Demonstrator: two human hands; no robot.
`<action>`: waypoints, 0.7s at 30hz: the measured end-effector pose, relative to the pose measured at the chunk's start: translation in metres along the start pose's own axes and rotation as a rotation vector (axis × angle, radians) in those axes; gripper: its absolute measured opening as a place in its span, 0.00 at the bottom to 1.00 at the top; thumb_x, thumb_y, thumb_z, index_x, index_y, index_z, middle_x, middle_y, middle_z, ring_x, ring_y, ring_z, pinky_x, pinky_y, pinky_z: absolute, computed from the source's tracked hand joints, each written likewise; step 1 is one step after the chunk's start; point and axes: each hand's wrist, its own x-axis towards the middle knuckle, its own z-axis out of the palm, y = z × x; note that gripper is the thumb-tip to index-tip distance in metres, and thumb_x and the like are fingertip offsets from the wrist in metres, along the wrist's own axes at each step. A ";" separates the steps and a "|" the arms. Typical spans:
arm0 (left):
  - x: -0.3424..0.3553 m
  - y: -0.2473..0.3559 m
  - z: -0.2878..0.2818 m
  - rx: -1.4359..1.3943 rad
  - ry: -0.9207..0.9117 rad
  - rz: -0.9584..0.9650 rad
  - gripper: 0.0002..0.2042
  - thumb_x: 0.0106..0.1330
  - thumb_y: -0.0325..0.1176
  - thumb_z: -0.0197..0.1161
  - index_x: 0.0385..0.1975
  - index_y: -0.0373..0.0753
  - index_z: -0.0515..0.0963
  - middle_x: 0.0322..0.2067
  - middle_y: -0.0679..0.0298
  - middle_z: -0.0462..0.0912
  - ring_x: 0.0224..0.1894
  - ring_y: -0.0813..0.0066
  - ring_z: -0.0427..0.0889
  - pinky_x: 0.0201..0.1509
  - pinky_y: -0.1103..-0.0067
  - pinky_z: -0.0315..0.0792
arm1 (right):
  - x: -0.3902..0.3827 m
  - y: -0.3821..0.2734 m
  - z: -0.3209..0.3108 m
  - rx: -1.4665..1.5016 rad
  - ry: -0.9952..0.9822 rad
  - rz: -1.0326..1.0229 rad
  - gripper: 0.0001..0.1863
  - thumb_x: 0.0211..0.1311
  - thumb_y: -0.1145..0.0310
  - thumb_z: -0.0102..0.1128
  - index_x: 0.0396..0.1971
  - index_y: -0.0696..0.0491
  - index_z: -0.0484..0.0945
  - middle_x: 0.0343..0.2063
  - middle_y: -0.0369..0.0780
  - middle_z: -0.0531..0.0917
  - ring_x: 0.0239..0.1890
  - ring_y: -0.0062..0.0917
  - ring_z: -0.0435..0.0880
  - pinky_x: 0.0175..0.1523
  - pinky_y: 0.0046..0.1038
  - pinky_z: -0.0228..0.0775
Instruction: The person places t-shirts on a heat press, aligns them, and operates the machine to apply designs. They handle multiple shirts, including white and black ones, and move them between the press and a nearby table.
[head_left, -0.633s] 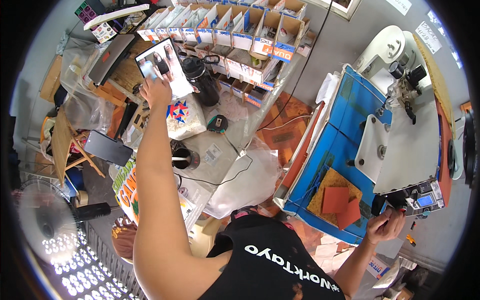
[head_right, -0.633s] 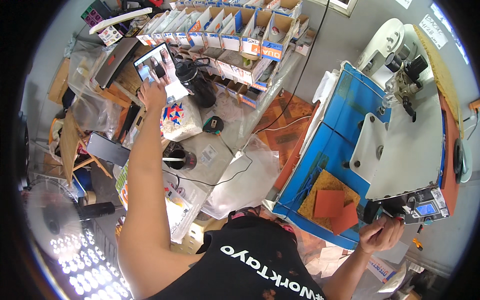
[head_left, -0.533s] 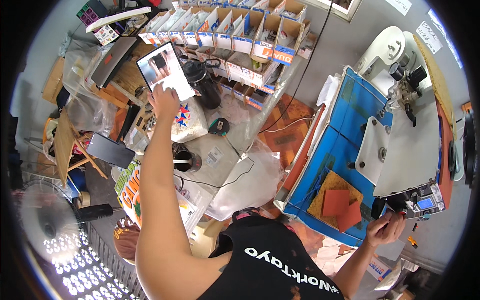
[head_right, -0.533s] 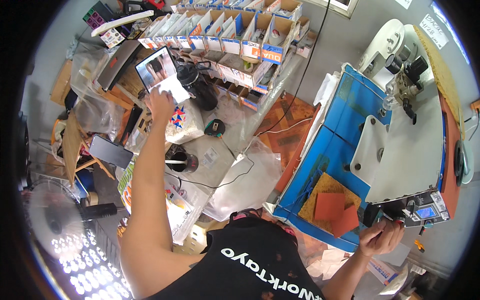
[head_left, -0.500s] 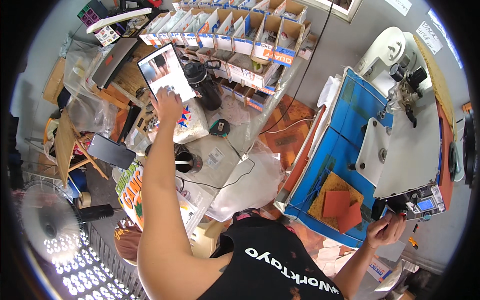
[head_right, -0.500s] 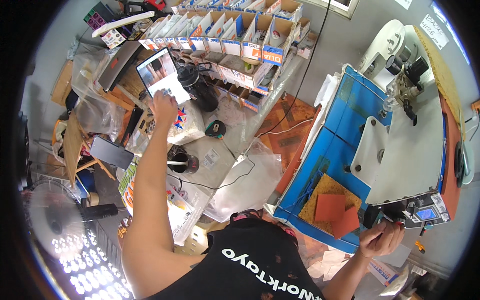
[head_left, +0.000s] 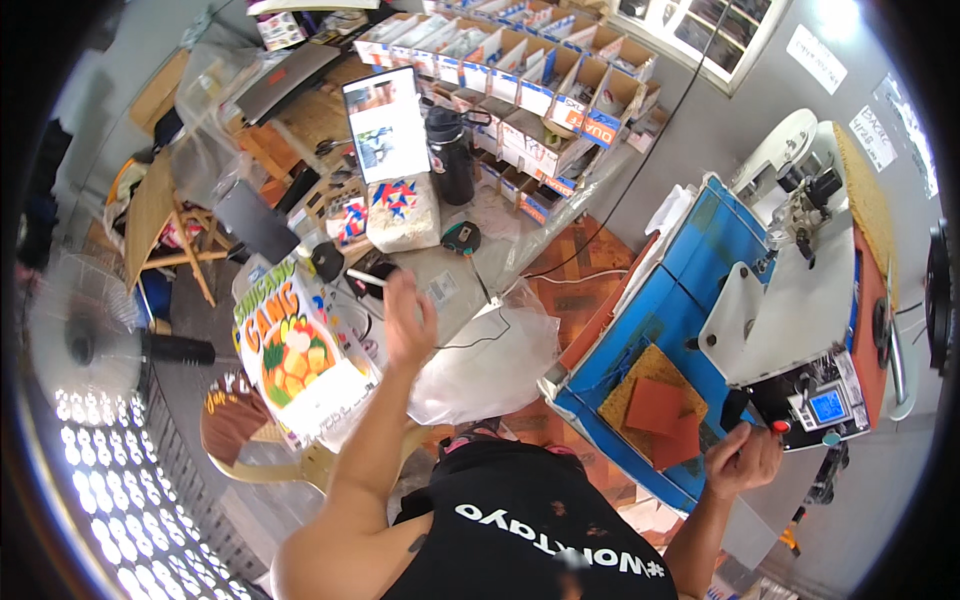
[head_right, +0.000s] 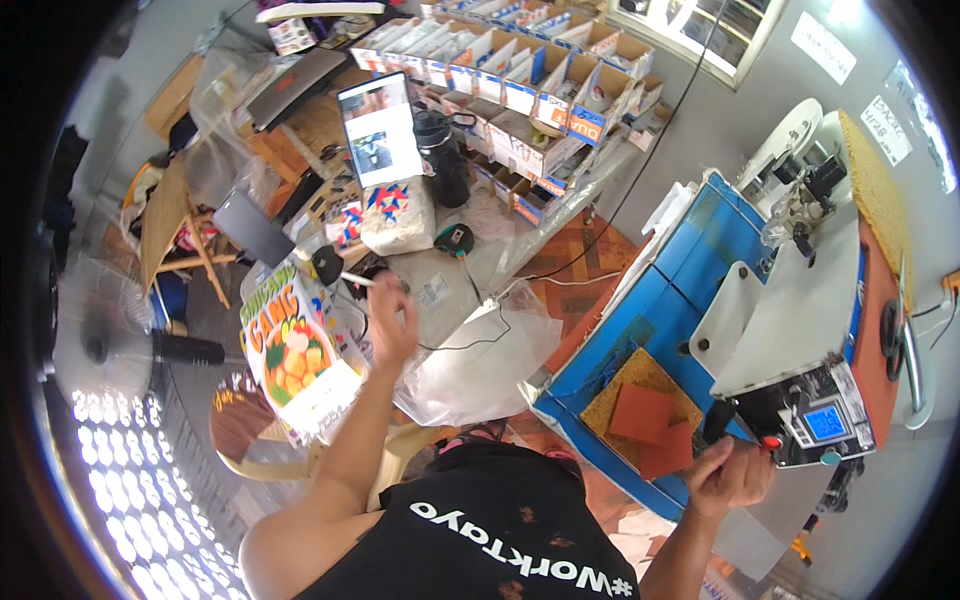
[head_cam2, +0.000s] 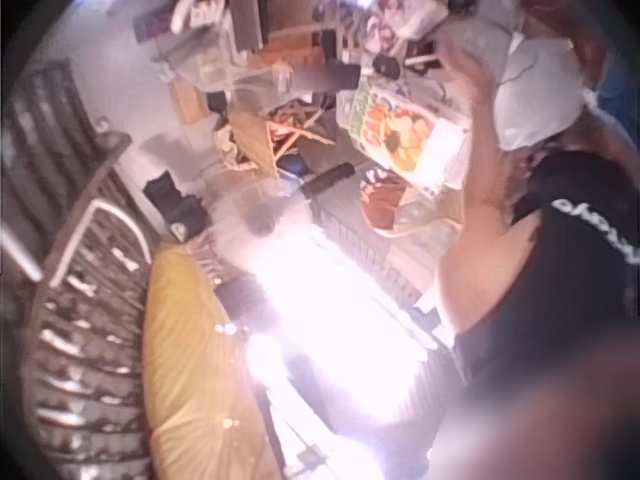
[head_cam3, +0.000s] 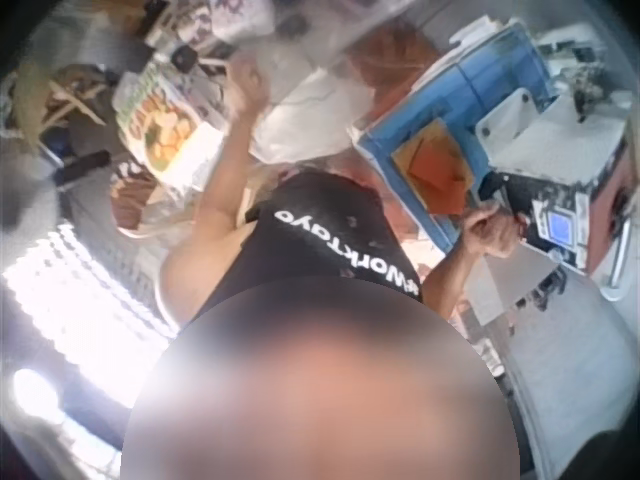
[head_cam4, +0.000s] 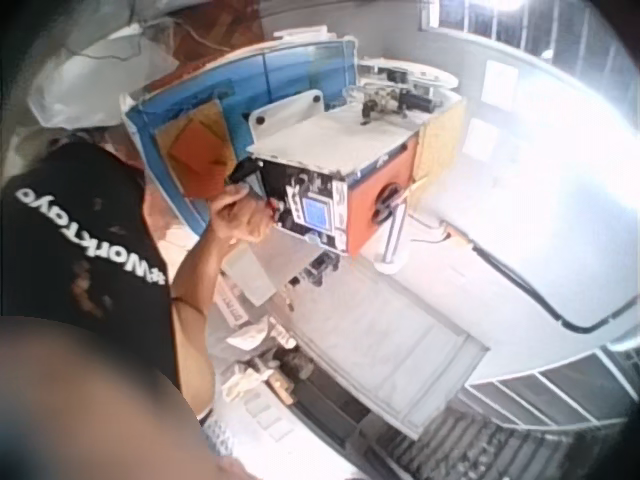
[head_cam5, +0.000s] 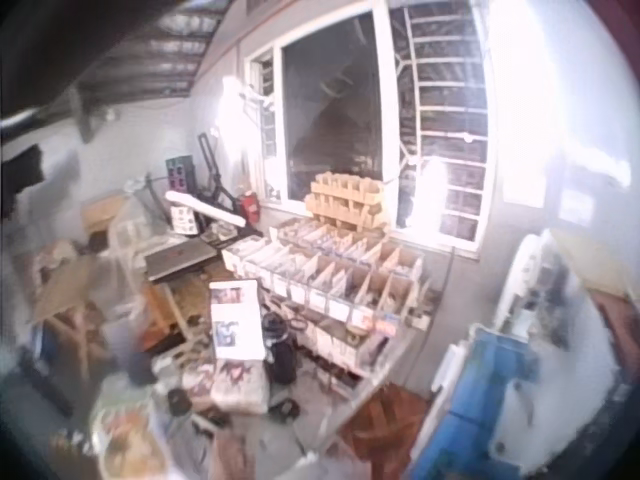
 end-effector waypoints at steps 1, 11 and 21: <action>-0.042 0.027 -0.010 0.004 -0.016 -0.079 0.05 0.57 0.20 0.61 0.29 0.32 0.71 0.45 0.41 0.74 0.49 0.41 0.74 0.54 0.59 0.70 | 0.006 -0.002 -0.003 0.006 0.043 -0.044 0.11 0.63 0.68 0.55 0.22 0.53 0.75 0.16 0.39 0.72 0.17 0.37 0.72 0.26 0.37 0.59; -0.407 0.170 -0.198 0.209 -0.088 -0.727 0.06 0.57 0.26 0.63 0.34 0.36 0.79 0.46 0.50 0.79 0.51 0.49 0.77 0.57 0.63 0.73 | 0.014 -0.014 -0.040 0.158 -0.354 -0.090 0.18 0.68 0.53 0.58 0.44 0.51 0.83 0.32 0.50 0.86 0.34 0.46 0.86 0.37 0.41 0.75; -0.743 0.271 -0.443 1.089 0.572 -1.803 0.24 0.63 0.39 0.62 0.57 0.35 0.72 0.63 0.49 0.67 0.69 0.49 0.61 0.72 0.55 0.53 | -0.087 -0.242 -0.127 1.127 -0.492 -0.660 0.15 0.65 0.66 0.61 0.48 0.58 0.81 0.45 0.46 0.85 0.49 0.38 0.82 0.57 0.35 0.72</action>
